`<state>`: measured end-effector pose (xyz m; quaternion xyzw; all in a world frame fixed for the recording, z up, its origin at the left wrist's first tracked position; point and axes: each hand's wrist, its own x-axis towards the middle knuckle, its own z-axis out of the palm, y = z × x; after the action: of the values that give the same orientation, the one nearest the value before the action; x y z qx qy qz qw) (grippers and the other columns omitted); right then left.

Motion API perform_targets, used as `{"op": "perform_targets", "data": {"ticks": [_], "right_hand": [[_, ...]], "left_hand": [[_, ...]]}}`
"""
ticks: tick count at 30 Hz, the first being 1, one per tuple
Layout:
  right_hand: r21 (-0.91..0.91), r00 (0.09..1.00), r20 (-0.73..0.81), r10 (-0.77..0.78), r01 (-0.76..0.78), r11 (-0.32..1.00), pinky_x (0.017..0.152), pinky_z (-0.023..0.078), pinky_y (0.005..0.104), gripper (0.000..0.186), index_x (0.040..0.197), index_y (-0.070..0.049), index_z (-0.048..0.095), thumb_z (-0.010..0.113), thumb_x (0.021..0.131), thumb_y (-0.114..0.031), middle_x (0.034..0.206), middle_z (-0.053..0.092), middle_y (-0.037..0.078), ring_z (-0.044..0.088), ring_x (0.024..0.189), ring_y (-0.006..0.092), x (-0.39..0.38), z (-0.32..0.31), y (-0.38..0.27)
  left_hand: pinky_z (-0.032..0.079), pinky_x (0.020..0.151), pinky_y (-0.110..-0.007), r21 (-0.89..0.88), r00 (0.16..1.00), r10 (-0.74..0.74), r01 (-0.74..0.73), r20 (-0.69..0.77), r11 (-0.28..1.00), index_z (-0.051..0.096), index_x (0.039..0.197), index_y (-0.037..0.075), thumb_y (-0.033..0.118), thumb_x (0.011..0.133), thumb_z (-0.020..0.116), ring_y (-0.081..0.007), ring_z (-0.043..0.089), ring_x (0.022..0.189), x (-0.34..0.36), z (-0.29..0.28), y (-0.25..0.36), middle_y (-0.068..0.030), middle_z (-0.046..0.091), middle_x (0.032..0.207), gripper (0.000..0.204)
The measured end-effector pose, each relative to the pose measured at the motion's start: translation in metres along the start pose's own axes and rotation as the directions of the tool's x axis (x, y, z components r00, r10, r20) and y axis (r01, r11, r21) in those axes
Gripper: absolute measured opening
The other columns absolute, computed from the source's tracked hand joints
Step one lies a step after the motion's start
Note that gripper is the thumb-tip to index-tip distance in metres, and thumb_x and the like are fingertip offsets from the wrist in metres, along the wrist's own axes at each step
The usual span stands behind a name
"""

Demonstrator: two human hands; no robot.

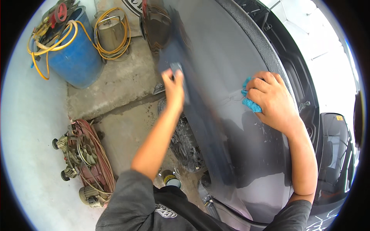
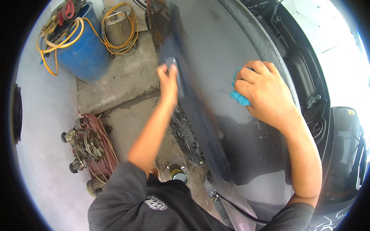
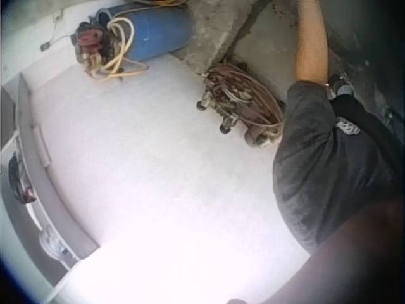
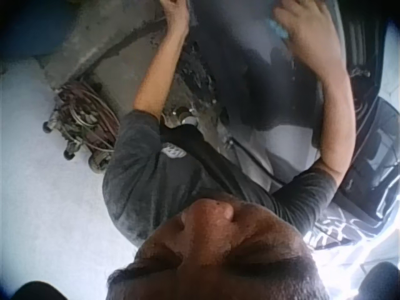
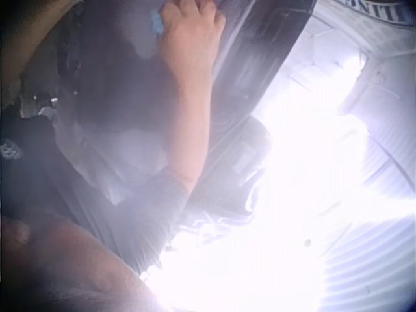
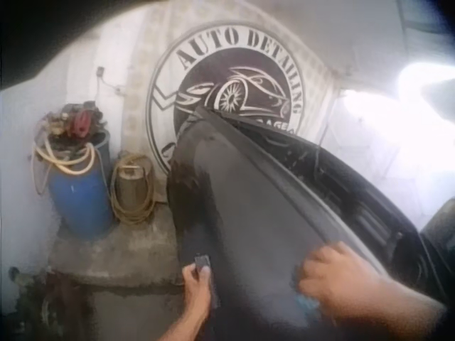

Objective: The person sands a car fender with a sanding block and water, periodically wiping the surface with a cloth and replacing the sandpaper.

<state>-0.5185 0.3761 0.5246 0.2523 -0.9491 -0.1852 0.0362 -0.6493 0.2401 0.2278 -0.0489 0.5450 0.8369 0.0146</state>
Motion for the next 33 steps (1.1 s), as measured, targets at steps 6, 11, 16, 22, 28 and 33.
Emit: {"op": "perform_targets", "data": {"ticks": [6,11,16,22,28,33], "right_hand": [[0.02,0.999,-0.047,-0.016,0.017,1.0,0.1,0.049,0.0441,0.02,0.088,-0.01,0.067,0.079,0.073,-0.003,0.107,0.068,0.002,0.061,0.117,0.0273,0.007,-0.005,-0.004],[0.024,0.994,-0.098,-0.041,0.044,0.999,0.1,0.05,0.0452,0.021,0.089,-0.009,0.068,0.08,0.072,-0.003,0.108,0.069,0.002,0.062,0.118,0.0281,0.02,-0.005,-0.011],[-0.015,1.0,-0.007,0.003,-0.003,1.0,0.102,0.049,0.0457,0.023,0.088,-0.009,0.068,0.081,0.071,-0.003,0.108,0.068,0.002,0.061,0.12,0.0289,0.008,-0.004,-0.004],[-0.024,1.0,0.01,0.017,-0.016,1.0,0.103,0.048,0.0474,0.027,0.089,-0.009,0.067,0.08,0.067,0.0,0.11,0.068,0.003,0.061,0.123,0.0308,0.017,-0.007,-0.015],[-0.052,0.999,0.046,0.022,-0.02,0.998,0.103,0.048,0.0464,0.028,0.09,-0.008,0.068,0.079,0.066,0.001,0.111,0.069,0.004,0.061,0.122,0.0304,0.013,0.002,-0.015],[-0.11,0.998,0.049,0.032,-0.026,0.994,0.103,0.047,0.0475,0.029,0.091,-0.009,0.068,0.079,0.066,0.001,0.112,0.069,0.004,0.061,0.123,0.0311,0.012,0.0,-0.012]], "left_hand": [[0.037,0.117,-0.047,0.1,0.989,0.15,-0.151,0.021,0.983,0.04,0.143,0.001,0.033,0.108,0.06,-0.0317,0.049,0.134,-0.127,-0.013,-0.052,-0.0217,0.05,0.143,0.051],[0.045,0.108,-0.044,-0.079,0.994,-0.095,0.092,-0.044,0.993,0.042,0.141,0.003,0.04,0.109,0.061,-0.027,0.055,0.122,0.07,-0.055,-0.015,-0.018,0.055,0.137,0.052],[0.037,0.116,-0.05,0.056,0.991,-0.123,0.12,0.06,0.991,0.034,0.147,0.0,0.029,0.11,0.056,-0.0312,0.047,0.133,-0.159,-0.014,-0.055,-0.021,0.046,0.142,0.052],[0.047,0.103,-0.043,0.011,0.996,-0.017,0.018,-0.088,1.0,0.04,0.139,0.002,0.029,0.108,0.061,-0.0259,0.055,0.116,-0.024,-0.033,-0.032,-0.0186,0.056,0.128,0.046],[0.042,0.111,-0.045,-0.073,0.994,-0.1,0.098,-0.032,0.993,0.043,0.139,-0.001,0.032,0.107,0.063,-0.031,0.054,0.126,-0.041,-0.024,-0.039,-0.0208,0.056,0.133,0.051],[0.039,0.115,-0.045,0.028,0.999,0.007,-0.006,-0.038,1.0,0.047,0.133,0.0,0.025,0.107,0.061,-0.0269,0.053,0.127,-0.133,-0.011,-0.052,-0.017,0.055,0.131,0.039]]}}
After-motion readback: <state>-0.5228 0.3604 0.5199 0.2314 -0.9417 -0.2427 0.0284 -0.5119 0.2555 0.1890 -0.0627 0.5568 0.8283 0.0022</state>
